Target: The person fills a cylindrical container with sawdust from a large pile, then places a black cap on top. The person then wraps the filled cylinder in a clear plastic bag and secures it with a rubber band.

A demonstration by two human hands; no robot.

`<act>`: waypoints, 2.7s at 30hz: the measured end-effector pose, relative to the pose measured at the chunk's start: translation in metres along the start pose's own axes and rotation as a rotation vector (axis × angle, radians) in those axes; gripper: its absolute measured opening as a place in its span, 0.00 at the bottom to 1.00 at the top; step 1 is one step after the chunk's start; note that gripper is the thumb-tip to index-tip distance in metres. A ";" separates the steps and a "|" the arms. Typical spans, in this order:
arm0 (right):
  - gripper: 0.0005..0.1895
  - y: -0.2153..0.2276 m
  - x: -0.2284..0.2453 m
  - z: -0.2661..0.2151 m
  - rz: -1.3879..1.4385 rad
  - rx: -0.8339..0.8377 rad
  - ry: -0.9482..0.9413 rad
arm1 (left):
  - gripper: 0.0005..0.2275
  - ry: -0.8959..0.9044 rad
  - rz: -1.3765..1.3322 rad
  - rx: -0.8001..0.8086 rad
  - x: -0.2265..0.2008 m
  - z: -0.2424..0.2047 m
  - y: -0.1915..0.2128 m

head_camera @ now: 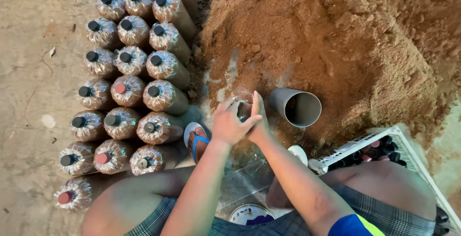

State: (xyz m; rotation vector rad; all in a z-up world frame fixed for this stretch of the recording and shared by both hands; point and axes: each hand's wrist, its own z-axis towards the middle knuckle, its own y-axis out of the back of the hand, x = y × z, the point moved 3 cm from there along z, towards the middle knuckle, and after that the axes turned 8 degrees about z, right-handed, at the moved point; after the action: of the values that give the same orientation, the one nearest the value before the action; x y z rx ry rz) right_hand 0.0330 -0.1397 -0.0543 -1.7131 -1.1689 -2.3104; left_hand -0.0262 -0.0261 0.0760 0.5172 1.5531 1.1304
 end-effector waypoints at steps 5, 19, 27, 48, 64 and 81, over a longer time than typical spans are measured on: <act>0.61 -0.013 -0.005 -0.004 0.127 0.075 -0.084 | 0.12 0.018 0.083 -0.103 0.030 0.005 -0.080; 0.67 0.000 -0.013 0.004 0.120 0.123 -0.079 | 0.13 0.205 0.157 -0.022 0.004 -0.018 -0.016; 0.54 0.003 0.012 -0.004 0.071 0.005 -0.061 | 0.15 0.292 0.312 0.149 0.024 -0.003 -0.046; 0.63 -0.003 -0.012 0.000 0.154 -0.013 0.200 | 0.14 -0.030 0.212 -0.050 0.052 -0.001 -0.085; 0.61 0.020 0.023 0.034 0.168 0.204 0.032 | 0.05 0.088 0.016 -0.007 0.063 0.004 -0.075; 0.67 0.015 0.056 0.010 -0.317 -0.024 0.364 | 0.09 0.203 -0.131 0.231 0.068 0.038 -0.053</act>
State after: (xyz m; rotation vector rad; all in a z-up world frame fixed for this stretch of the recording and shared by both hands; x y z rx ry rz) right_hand 0.0253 -0.1228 0.0015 -1.1032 -1.4157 -2.6695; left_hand 0.0000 0.0199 -0.0021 0.4560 1.8803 0.9315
